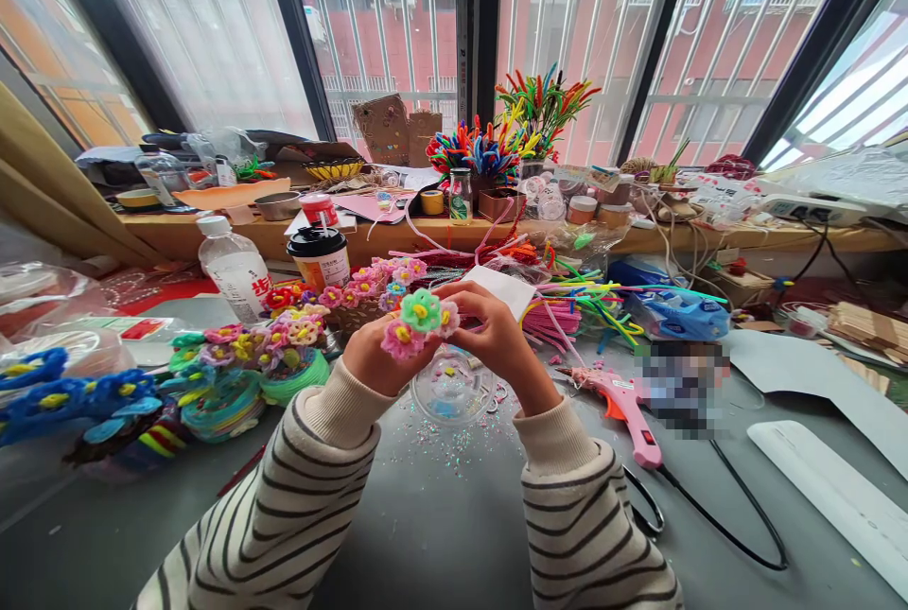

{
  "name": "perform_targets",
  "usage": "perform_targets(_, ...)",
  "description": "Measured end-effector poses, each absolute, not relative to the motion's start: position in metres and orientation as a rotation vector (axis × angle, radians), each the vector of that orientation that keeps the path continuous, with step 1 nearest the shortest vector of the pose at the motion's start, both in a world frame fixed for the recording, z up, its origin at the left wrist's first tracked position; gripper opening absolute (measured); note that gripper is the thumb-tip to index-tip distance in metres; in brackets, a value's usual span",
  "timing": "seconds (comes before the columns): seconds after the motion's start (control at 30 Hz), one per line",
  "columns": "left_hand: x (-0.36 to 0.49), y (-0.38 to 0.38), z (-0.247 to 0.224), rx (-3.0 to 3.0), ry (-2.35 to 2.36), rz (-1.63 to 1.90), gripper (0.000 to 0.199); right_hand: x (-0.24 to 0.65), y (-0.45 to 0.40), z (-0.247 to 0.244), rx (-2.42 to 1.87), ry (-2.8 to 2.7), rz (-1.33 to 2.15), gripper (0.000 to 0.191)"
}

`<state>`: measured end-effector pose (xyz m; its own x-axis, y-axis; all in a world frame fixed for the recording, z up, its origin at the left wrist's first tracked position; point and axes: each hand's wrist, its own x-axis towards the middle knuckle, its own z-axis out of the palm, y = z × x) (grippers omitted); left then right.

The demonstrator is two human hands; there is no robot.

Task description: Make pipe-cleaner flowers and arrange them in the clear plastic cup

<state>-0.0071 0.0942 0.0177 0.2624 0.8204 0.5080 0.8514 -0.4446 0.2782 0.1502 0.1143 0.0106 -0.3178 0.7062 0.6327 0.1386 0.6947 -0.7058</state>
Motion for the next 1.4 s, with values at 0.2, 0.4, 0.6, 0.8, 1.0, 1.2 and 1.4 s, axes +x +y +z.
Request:
perform_targets(0.2,-0.015,0.107,0.011,-2.500,-1.890,-0.989,0.021,0.157,0.113,0.012,-0.907,-1.866,0.791,0.037)
perform_targets(0.4,-0.021,0.116,0.006,-2.540,-2.071,-1.079,0.017,0.167,0.113,0.013,-1.286,-2.016,0.711,0.036)
perform_targets(0.6,-0.026,0.124,-0.002,-2.516,-2.082,-1.136,0.017,0.168,0.111,0.016,-1.557,-2.075,0.697,0.032)
perform_targets(0.8,-0.025,0.126,-0.005,-2.454,-2.080,-1.122,0.017,0.166,0.116,0.010,-1.556,-2.047,0.713,0.030)
perform_targets(1.0,-0.023,0.129,-0.012,-2.398,-2.062,-1.131,0.019,0.167,0.118,0.007,-1.538,-2.035,0.737,0.027)
perform_targets(1.2,-0.022,0.131,-0.018,-2.426,-1.988,-1.259,0.014,0.169,0.121,0.005,-1.534,-2.019,0.755,0.029)
perform_targets(1.4,-0.023,0.134,-0.020,-2.452,-1.997,-1.428,0.014,0.169,0.124,0.001,-1.521,-2.005,0.741,0.031)
